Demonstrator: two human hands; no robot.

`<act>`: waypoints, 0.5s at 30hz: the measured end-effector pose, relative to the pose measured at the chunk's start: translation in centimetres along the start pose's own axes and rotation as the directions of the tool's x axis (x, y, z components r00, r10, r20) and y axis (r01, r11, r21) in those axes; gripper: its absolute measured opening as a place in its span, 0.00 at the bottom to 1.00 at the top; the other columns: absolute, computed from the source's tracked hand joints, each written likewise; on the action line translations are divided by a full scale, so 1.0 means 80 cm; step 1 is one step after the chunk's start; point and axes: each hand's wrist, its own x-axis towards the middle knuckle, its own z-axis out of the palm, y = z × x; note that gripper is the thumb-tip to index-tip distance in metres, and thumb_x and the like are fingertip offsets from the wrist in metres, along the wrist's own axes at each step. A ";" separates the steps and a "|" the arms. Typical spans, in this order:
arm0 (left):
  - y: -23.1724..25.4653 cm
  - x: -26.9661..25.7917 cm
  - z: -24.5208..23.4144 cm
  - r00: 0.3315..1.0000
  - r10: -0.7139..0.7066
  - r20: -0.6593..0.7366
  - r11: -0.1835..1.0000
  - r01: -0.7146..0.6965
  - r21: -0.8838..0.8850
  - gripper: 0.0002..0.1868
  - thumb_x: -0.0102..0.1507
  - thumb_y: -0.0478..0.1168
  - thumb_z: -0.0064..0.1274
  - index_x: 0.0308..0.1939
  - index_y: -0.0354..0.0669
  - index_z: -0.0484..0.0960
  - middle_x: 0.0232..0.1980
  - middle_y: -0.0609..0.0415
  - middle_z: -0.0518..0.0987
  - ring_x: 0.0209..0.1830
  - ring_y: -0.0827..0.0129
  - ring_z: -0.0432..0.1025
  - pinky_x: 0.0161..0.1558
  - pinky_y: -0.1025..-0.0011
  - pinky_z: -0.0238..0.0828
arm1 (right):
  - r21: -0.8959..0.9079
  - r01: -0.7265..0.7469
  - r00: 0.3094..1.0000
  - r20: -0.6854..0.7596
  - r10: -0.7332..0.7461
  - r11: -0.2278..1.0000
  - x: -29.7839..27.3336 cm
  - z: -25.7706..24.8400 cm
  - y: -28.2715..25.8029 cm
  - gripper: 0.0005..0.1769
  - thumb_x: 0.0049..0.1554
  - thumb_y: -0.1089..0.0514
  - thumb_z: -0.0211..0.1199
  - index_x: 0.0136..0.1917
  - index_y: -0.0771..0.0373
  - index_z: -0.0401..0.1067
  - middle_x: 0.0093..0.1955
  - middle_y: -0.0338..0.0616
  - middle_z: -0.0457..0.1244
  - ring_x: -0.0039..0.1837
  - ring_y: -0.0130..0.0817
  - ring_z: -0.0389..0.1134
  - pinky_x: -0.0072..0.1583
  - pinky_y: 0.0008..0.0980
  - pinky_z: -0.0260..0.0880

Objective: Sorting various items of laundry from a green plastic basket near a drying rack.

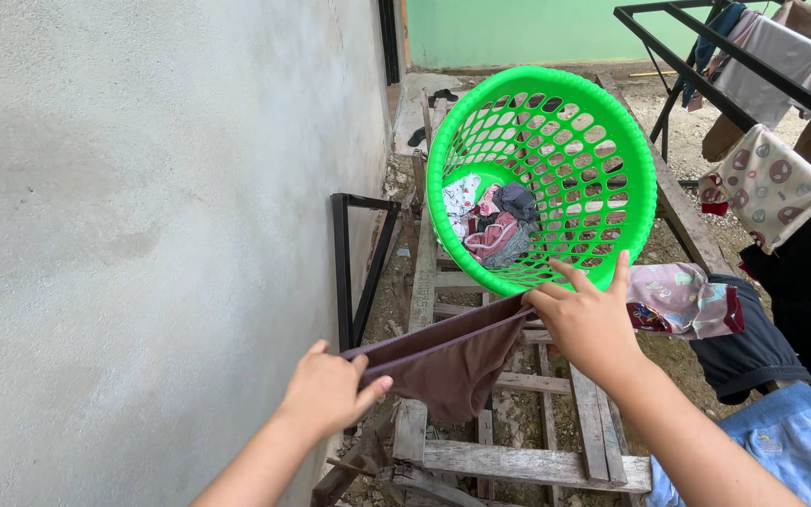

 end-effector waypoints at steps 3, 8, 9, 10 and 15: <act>-0.019 -0.006 -0.014 0.996 -0.020 -0.084 0.999 0.016 -0.044 0.24 0.71 0.59 0.41 0.47 0.42 0.80 0.26 0.49 0.81 0.33 0.57 0.77 0.68 0.55 0.57 | 0.165 0.062 0.995 0.065 -0.073 0.984 -0.005 0.007 0.012 0.13 0.54 0.52 0.62 0.53 0.46 0.76 0.52 0.28 0.68 0.70 0.33 0.62 0.71 0.87 0.32; -0.047 -0.024 -0.048 0.954 -0.013 -0.298 0.981 -0.046 -0.191 0.13 0.65 0.52 0.51 0.38 0.51 0.85 0.36 0.56 0.82 0.38 0.64 0.77 0.67 0.56 0.59 | 0.494 0.188 0.979 -0.025 -0.203 0.849 -0.009 0.001 0.032 0.09 0.50 0.58 0.65 0.47 0.56 0.76 0.61 0.37 0.67 0.70 0.38 0.61 0.71 0.74 0.40; -0.054 -0.025 -0.051 0.891 0.035 -0.452 0.951 -0.170 -0.260 0.12 0.61 0.50 0.56 0.33 0.47 0.83 0.39 0.56 0.82 0.41 0.65 0.77 0.67 0.50 0.56 | 0.566 0.205 0.979 -0.107 -0.176 0.798 -0.008 -0.002 0.036 0.09 0.50 0.58 0.66 0.46 0.58 0.76 0.63 0.41 0.66 0.69 0.42 0.63 0.69 0.61 0.52; -0.062 -0.027 -0.053 0.799 0.062 -0.598 0.904 -0.299 -0.305 0.13 0.58 0.47 0.61 0.27 0.43 0.81 0.42 0.56 0.82 0.43 0.65 0.77 0.66 0.45 0.53 | 0.632 0.226 0.973 -0.185 -0.140 0.741 -0.008 -0.006 0.040 0.09 0.50 0.57 0.67 0.46 0.60 0.76 0.65 0.44 0.66 0.67 0.45 0.64 0.66 0.48 0.64; -0.086 -0.004 -0.039 0.670 0.051 -0.740 0.944 -0.274 -0.182 0.12 0.57 0.46 0.63 0.30 0.42 0.80 0.46 0.52 0.83 0.54 0.55 0.74 0.62 0.56 0.62 | 0.675 0.091 0.994 -0.100 -0.031 0.732 0.004 0.034 0.049 0.10 0.50 0.58 0.72 0.46 0.61 0.79 0.49 0.41 0.72 0.53 0.40 0.74 0.55 0.36 0.73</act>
